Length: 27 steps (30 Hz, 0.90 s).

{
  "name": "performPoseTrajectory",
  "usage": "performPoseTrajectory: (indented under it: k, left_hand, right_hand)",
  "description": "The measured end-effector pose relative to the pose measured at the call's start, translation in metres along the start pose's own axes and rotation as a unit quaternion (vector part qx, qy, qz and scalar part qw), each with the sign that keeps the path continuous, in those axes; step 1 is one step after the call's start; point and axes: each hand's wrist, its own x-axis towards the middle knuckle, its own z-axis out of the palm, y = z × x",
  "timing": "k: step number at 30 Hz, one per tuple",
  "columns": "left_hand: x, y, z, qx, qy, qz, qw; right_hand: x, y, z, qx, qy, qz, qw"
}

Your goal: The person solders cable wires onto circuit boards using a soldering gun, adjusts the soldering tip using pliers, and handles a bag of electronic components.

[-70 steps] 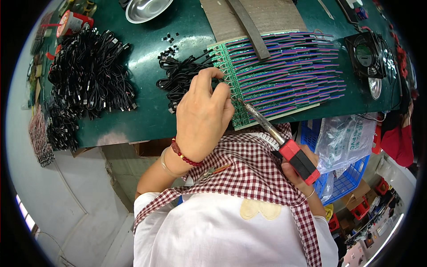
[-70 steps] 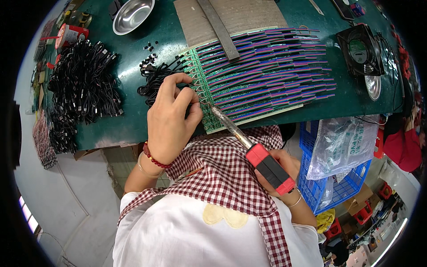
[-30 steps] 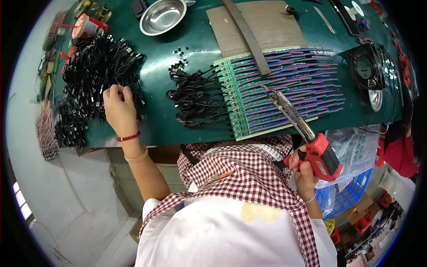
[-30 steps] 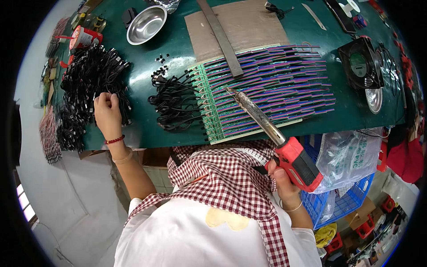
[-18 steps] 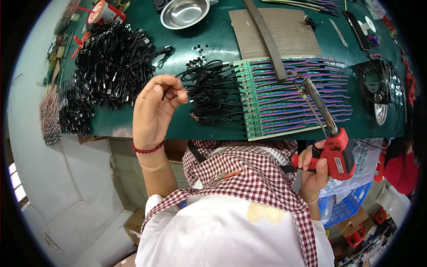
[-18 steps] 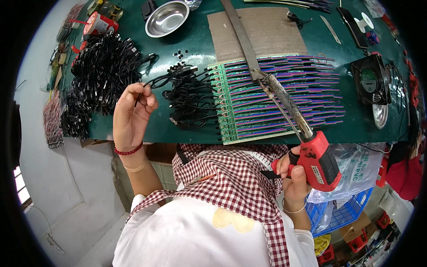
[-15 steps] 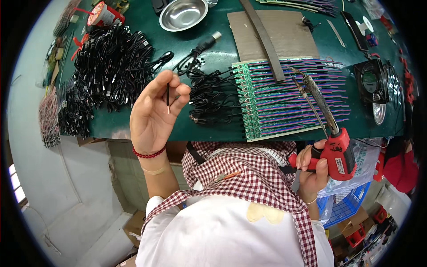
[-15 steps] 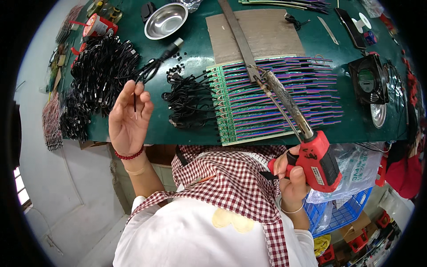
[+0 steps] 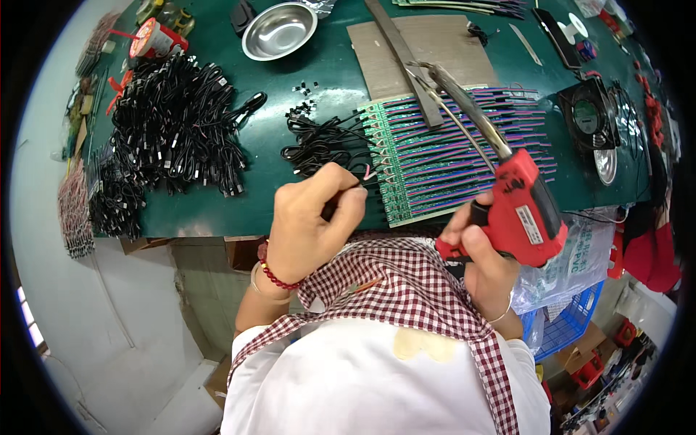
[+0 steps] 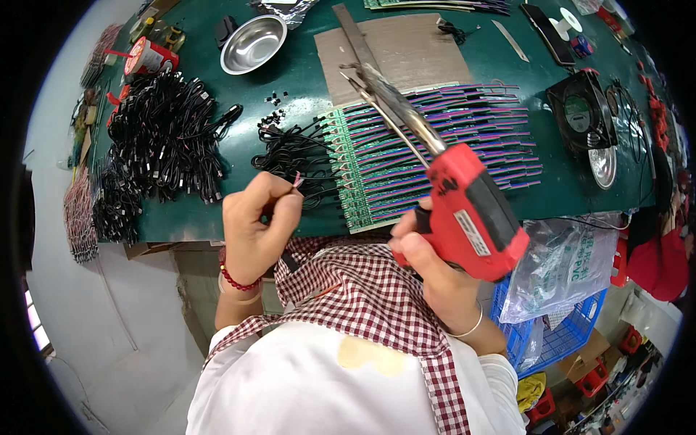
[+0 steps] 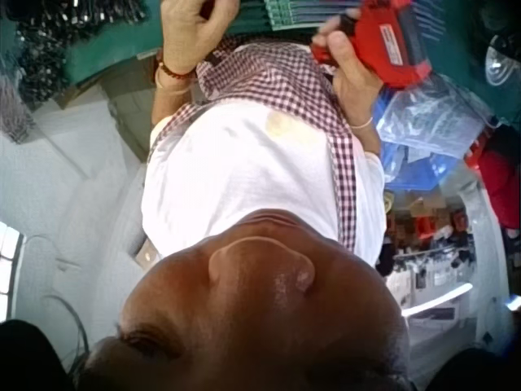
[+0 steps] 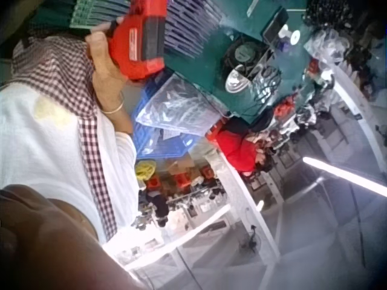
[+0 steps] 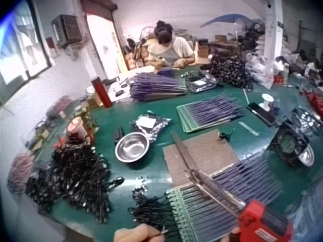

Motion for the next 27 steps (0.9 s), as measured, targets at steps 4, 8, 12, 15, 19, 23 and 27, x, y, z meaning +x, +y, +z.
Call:
performPoseTrajectory:
  k: [4,8,12,15,19,23,27]
  left_hand:
    - [-0.010,0.007,0.019,-0.048,-0.067,0.018,0.996]
    - [-0.012,0.003,0.030,-0.001,-0.068,0.061,0.996]
    - [-0.012,0.009,0.030,0.118,-0.077,0.123,0.982]
    - [-0.013,0.009,0.029,0.148,-0.093,0.136,0.975]
    - [-0.013,0.001,0.032,-0.085,-0.142,0.034,0.986]
    - [-0.015,-0.001,0.041,-0.146,-0.153,0.005,0.977]
    - [-0.012,0.010,0.037,-0.129,-0.152,-0.061,0.978]
  right_hand:
    - [0.015,-0.006,0.020,-0.051,-0.022,0.046,0.997]
    - [0.017,-0.002,0.022,-0.062,-0.062,0.068,0.994]
    - [0.016,0.005,0.016,-0.102,-0.052,0.051,0.992]
    - [0.016,0.008,0.011,-0.260,-0.060,-0.021,0.964]
    - [0.016,0.007,0.010,-0.278,-0.058,-0.061,0.957]
    - [0.012,0.011,0.010,-0.192,-0.025,-0.017,0.981]
    - [0.015,0.018,0.009,-0.030,0.038,0.001,0.999]
